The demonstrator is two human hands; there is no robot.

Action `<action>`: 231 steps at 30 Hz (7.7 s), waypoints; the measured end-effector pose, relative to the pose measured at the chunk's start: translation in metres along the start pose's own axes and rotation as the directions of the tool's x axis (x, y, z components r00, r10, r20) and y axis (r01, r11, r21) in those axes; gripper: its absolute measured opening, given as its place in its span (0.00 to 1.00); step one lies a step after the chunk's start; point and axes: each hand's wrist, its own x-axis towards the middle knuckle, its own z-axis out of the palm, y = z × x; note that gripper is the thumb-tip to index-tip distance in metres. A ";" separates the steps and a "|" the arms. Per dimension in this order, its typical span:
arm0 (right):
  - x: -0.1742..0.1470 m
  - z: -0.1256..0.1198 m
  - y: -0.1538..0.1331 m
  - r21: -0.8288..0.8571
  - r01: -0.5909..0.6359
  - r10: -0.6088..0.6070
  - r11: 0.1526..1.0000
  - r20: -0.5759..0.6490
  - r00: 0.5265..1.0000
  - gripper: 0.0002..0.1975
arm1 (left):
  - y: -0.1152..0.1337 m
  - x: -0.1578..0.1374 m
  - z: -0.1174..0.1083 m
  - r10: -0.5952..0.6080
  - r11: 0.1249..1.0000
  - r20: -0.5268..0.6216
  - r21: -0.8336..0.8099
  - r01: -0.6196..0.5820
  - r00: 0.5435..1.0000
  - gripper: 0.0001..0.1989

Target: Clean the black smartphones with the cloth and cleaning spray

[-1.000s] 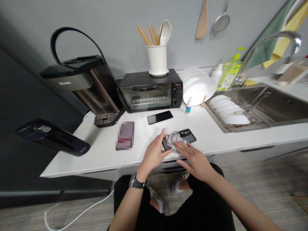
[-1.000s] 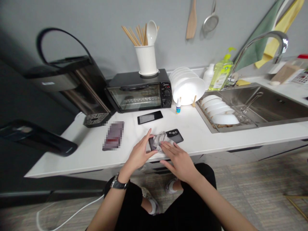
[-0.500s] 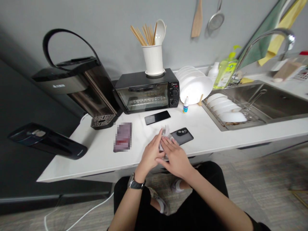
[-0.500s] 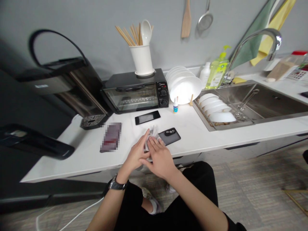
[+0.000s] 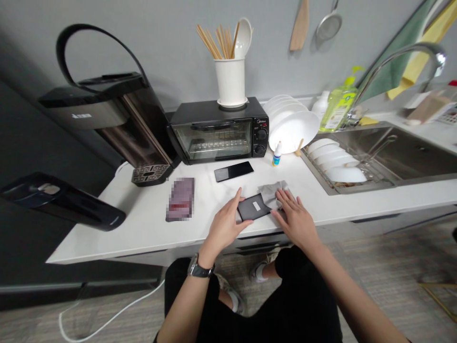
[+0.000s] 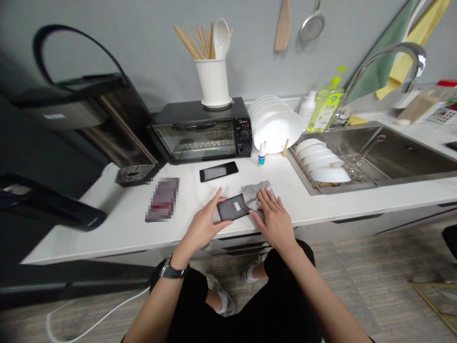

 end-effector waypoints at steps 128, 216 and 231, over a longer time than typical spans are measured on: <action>0.006 0.005 -0.005 -0.035 -0.002 0.000 0.999 -0.054 0.999 0.33 | 0.006 -0.001 0.002 0.057 0.987 0.017 0.152 -0.059 0.998 0.47; 0.007 0.005 -0.083 0.247 0.301 -0.339 0.921 0.130 0.932 0.26 | -0.001 -0.007 -0.009 0.023 0.999 0.058 -0.045 -0.021 0.998 0.53; 0.004 0.007 -0.069 0.231 0.294 -0.318 0.928 0.077 0.945 0.31 | 0.005 -0.005 -0.009 0.022 1.000 0.052 0.010 -0.023 0.998 0.50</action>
